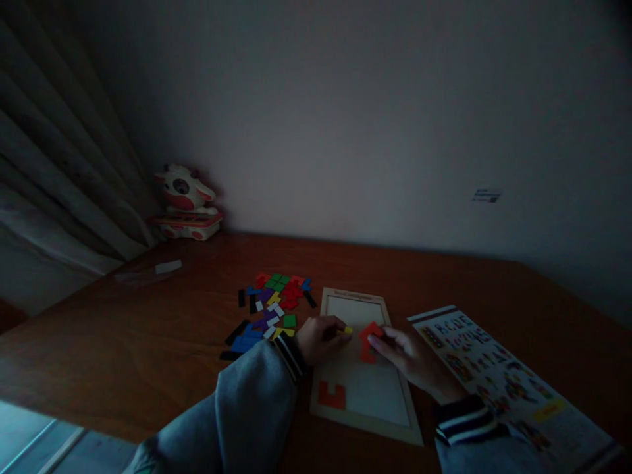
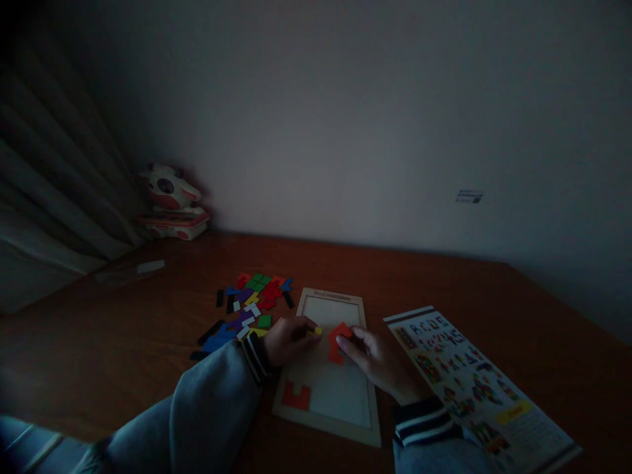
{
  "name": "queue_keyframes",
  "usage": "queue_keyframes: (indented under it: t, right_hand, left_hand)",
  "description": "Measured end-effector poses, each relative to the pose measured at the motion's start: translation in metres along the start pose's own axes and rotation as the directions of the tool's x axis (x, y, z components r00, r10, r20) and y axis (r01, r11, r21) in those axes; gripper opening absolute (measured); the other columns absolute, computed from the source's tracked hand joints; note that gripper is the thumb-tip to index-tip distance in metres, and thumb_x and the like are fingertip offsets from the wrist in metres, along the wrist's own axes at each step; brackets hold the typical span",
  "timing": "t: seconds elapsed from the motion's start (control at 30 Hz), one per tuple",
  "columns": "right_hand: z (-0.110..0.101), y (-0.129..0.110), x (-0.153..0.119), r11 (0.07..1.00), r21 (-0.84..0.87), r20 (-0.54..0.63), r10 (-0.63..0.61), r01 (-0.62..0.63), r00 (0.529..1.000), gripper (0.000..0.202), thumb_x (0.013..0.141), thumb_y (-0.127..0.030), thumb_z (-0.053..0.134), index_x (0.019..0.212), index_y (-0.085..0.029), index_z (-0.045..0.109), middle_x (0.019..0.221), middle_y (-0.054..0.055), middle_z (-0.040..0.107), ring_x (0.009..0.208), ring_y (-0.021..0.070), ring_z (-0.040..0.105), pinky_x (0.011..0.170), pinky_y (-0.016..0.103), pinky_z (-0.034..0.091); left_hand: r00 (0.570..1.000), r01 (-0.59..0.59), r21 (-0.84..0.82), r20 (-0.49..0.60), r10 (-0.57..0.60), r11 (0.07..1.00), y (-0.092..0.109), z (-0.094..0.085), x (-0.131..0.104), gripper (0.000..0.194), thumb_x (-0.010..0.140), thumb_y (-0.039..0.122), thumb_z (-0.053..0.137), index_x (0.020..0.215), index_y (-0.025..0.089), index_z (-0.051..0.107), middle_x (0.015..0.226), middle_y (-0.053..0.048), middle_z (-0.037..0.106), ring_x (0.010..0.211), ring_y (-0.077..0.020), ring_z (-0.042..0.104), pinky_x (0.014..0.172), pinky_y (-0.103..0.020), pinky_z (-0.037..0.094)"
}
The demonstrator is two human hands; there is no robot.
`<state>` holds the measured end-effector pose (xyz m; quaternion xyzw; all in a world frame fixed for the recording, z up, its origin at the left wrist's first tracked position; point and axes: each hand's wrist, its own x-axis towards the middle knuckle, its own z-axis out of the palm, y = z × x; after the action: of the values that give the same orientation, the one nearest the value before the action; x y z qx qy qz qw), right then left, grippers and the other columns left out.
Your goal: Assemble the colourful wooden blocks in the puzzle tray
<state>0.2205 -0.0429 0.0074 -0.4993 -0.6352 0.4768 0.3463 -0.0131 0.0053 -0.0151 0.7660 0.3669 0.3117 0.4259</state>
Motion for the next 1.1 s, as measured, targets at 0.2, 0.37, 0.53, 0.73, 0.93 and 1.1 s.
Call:
queue_keyframes:
  t: [0.2,0.37,0.53,0.73,0.93,1.1]
  right_hand:
    - [0.005,0.007,0.017,0.997,-0.065,0.008,-0.035,0.036,0.999,0.048,0.087,-0.063,0.053,0.100,-0.020,0.069,0.097,0.008,0.074,0.093,0.0268,0.068,0.081,0.037,0.053]
    - [0.001,0.000,0.034,0.995,-0.089,-0.036,-0.039,0.036,0.999,0.045,0.085,-0.061,0.057,0.098,-0.020,0.069,0.094,0.007,0.075,0.090,0.0266,0.069,0.080,0.037,0.052]
    - [-0.005,0.001,0.031,0.999,0.025,-0.067,-0.044,0.046,0.997,0.047,0.083,-0.058,0.063,0.105,-0.018,0.068,0.099,0.009,0.075,0.093,0.0255,0.069,0.082,0.036,0.052]
    - [-0.007,-0.010,0.015,0.999,-0.041,0.102,0.012,-0.008,0.995,0.035,0.083,-0.053,0.066,0.097,-0.022,0.073,0.093,0.004,0.075,0.087,0.0230,0.069,0.075,0.031,0.052]
    - [-0.002,-0.013,0.007,0.993,-0.116,0.295,0.059,-0.026,0.954,0.030,0.084,-0.050,0.066,0.083,-0.021,0.072,0.072,0.000,0.069,0.066,0.0157,0.062,0.059,0.025,0.045]
    - [0.001,-0.009,0.006,0.993,-0.116,0.282,0.067,-0.035,0.957,0.027,0.082,-0.048,0.068,0.087,-0.022,0.073,0.073,0.000,0.069,0.064,0.0152,0.060,0.056,0.024,0.044]
  left_hand:
    - [0.997,-0.050,0.186,-0.041,0.059,0.981,-0.002,-0.006,0.006,0.027,0.089,0.040,0.058,0.095,0.015,0.068,0.067,0.000,0.062,0.057,-0.0103,0.052,0.051,-0.019,0.037]
    - [0.993,-0.042,0.219,-0.095,0.064,0.975,-0.003,-0.013,0.009,0.023,0.090,0.036,0.056,0.094,0.015,0.066,0.074,-0.002,0.066,0.064,-0.0123,0.058,0.056,-0.020,0.041]
    - [0.991,-0.039,0.230,-0.117,0.068,0.972,0.001,-0.013,0.008,0.024,0.091,0.037,0.056,0.093,0.016,0.066,0.073,-0.002,0.066,0.062,-0.0116,0.058,0.055,-0.020,0.041]
    - [0.987,-0.093,0.244,-0.107,0.122,0.965,0.002,-0.011,0.006,0.022,0.091,0.034,0.056,0.099,0.016,0.067,0.079,-0.004,0.069,0.066,-0.0125,0.062,0.060,-0.020,0.046]
    - [0.973,-0.165,0.343,-0.096,0.209,0.925,0.002,-0.008,0.003,0.031,0.094,0.027,0.053,0.123,0.021,0.060,0.099,-0.005,0.071,0.082,-0.0151,0.068,0.076,-0.023,0.051]
    - [0.960,-0.229,0.467,-0.038,0.278,0.854,0.000,-0.011,0.003,0.027,0.095,0.029,0.053,0.117,0.021,0.066,0.096,-0.007,0.072,0.086,-0.0191,0.067,0.081,-0.028,0.052]
